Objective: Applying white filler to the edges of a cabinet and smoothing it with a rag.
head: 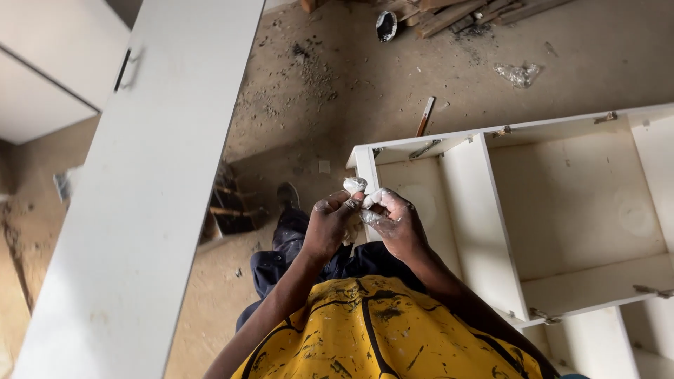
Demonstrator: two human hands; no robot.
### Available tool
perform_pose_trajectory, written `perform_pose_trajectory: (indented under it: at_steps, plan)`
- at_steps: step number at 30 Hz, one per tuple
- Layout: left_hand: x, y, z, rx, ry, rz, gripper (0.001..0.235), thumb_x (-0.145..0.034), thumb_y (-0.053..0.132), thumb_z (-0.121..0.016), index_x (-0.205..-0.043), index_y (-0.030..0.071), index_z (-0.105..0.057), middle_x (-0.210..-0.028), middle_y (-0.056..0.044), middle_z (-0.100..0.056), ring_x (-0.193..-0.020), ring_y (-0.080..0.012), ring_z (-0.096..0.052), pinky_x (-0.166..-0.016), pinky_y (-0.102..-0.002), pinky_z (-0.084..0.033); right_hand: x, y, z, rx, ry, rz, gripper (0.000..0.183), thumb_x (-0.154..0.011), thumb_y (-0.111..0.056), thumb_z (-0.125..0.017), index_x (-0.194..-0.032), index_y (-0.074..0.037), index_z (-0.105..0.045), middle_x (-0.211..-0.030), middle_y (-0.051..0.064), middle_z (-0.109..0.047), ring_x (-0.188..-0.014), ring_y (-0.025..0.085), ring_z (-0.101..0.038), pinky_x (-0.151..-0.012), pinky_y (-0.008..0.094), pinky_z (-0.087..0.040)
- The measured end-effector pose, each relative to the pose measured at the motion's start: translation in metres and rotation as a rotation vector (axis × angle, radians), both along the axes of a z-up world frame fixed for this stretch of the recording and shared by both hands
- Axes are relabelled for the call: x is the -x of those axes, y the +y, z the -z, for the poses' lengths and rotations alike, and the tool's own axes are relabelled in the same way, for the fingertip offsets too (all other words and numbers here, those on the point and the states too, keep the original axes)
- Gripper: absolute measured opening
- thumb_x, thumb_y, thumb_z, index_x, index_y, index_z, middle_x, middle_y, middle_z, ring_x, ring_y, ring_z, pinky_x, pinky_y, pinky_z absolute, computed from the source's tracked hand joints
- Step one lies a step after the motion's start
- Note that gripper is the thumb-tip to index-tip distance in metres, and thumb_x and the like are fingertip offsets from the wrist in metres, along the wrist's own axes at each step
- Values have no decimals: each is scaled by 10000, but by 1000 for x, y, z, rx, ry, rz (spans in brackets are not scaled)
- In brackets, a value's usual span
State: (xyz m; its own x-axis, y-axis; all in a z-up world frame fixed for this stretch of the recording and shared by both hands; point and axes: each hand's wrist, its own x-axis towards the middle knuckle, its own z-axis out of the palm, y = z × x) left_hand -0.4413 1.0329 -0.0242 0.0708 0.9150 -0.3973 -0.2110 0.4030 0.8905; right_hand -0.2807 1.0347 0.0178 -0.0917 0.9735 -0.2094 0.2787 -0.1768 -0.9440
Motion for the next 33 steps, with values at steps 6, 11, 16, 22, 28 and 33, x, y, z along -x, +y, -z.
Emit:
perform_pose_trajectory:
  at_steps: [6, 11, 16, 22, 28, 33]
  plan:
    - [86, 144, -60, 134, -117, -32, 246, -998, 179, -657, -835, -3, -627, -494, -167, -547, -356, -170, -504, -370, -257, -420, 70, 129, 24, -30, -97, 63, 218, -903, -231, -799, -967, -42, -712, -766, 123, -648, -722, 202, -626, -698, 398, -553]
    - [143, 272, -51, 150, 11, -29, 255, -988, 247, -641, -823, 63, -578, -523, -140, -509, -350, -164, -483, -295, -247, -356, 117, 229, -23, -82, -74, 134, 174, -942, -191, -747, -888, -26, -738, -751, 155, -706, -738, 245, -703, -688, 371, -582]
    - [151, 361, -44, 132, 112, 62, 231, -964, 261, -660, -884, 62, -573, -549, -121, -497, -357, -138, -445, -299, -247, -319, 126, 303, -28, -56, -2, 276, 151, -951, -145, -732, -871, -17, -727, -701, 123, -687, -724, 169, -661, -687, 344, -574]
    - [137, 456, -10, 115, 2, 204, 148, -955, 178, -570, -991, 41, -612, -556, -113, -539, -389, -160, -538, -339, -263, -389, 107, 406, 5, 18, -6, 408, 111, -957, -138, -698, -949, -38, -745, -680, 127, -669, -694, 195, -671, -666, 332, -546]
    - [110, 588, 63, 180, 67, 248, 295, -937, 158, -552, -1130, -59, -605, -606, -156, -551, -428, -187, -560, -380, -311, -460, 60, 559, 73, 147, 13, 456, 144, -908, -95, -678, -1032, -34, -717, -694, 101, -677, -703, 161, -652, -683, 314, -539]
    - [41, 731, 79, 334, 427, 258, 196, -930, 183, -653, -744, 136, -613, -618, 14, -473, -555, -104, -446, -503, -302, -397, -23, 722, 197, 128, 104, 388, 137, -903, -178, -693, -964, -56, -698, -698, 6, -629, -638, 96, -563, -627, 256, -480]
